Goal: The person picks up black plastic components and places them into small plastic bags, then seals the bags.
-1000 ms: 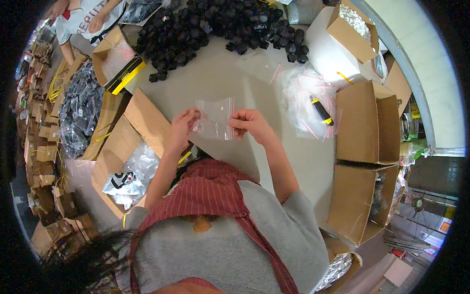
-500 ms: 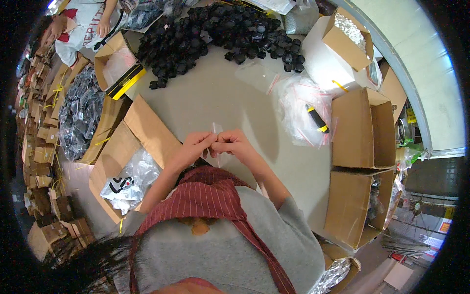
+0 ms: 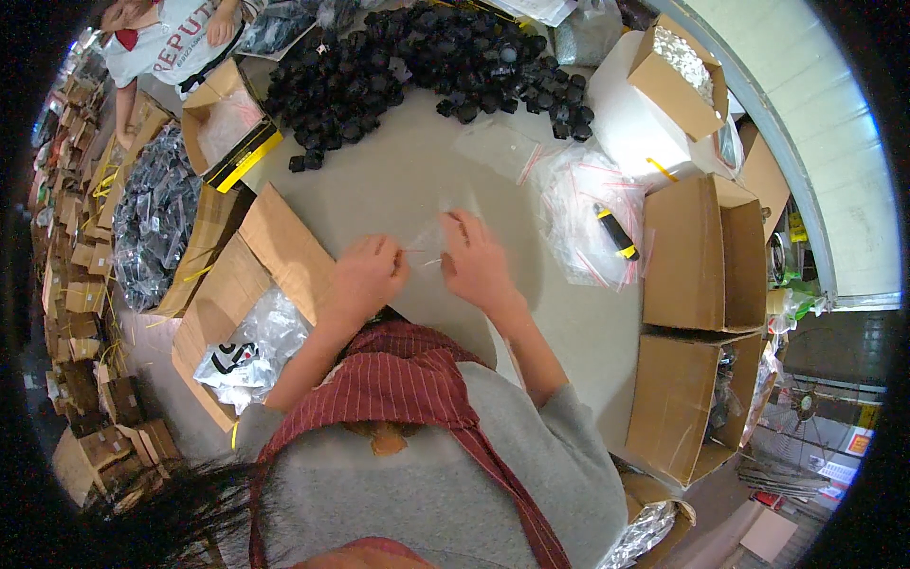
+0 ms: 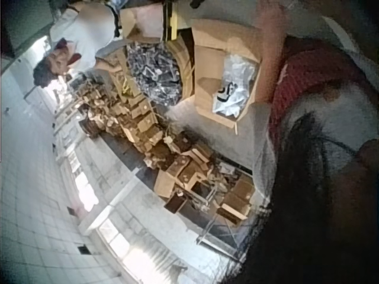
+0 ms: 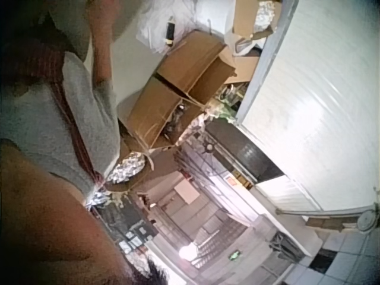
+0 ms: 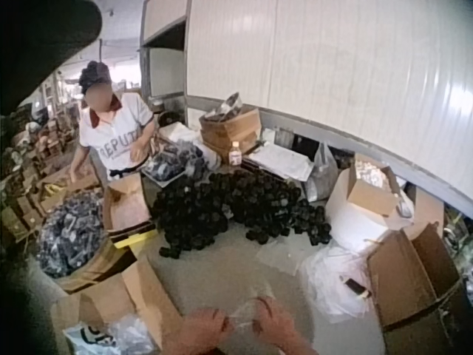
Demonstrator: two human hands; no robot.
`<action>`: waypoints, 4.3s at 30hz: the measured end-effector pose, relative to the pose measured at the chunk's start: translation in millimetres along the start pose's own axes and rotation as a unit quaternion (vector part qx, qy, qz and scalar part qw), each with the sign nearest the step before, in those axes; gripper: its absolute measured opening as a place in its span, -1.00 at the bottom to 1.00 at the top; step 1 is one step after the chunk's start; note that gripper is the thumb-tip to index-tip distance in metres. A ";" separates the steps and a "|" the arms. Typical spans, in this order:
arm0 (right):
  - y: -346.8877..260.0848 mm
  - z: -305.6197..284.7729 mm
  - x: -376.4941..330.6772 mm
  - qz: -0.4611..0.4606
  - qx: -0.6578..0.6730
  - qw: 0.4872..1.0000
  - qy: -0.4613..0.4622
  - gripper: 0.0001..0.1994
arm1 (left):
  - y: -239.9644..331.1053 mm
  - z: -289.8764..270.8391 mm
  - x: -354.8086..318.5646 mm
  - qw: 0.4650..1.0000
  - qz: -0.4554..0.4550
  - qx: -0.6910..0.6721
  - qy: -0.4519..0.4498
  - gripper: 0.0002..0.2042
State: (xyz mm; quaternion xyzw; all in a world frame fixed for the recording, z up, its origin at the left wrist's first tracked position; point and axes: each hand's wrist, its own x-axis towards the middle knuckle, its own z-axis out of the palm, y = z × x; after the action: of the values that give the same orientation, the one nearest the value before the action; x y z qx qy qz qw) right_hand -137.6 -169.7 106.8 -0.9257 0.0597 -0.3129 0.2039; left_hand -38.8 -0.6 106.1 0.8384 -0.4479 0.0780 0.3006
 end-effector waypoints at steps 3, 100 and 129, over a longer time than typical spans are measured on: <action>-8.2 13.3 5.8 0.006 0.114 0.989 -0.094 -0.53 | 8.5 10.3 1.5 0.999 0.004 -0.028 -0.031 -0.86; 22.4 132.8 -24.9 0.060 0.124 0.958 -0.250 -0.70 | -59.1 48.7 -50.0 0.997 -0.048 0.063 0.010 -0.58; 1.8 169.4 9.0 -0.182 0.043 0.951 -0.248 -0.55 | -78.1 36.6 -78.1 0.986 -0.076 0.146 -0.006 -0.82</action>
State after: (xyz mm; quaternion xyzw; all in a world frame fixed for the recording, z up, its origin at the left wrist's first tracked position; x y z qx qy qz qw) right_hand -28.2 -115.9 -11.1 -0.9596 -0.1758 -0.1077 0.1918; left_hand -27.3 66.0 11.4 0.9053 -0.3686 0.1145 0.1772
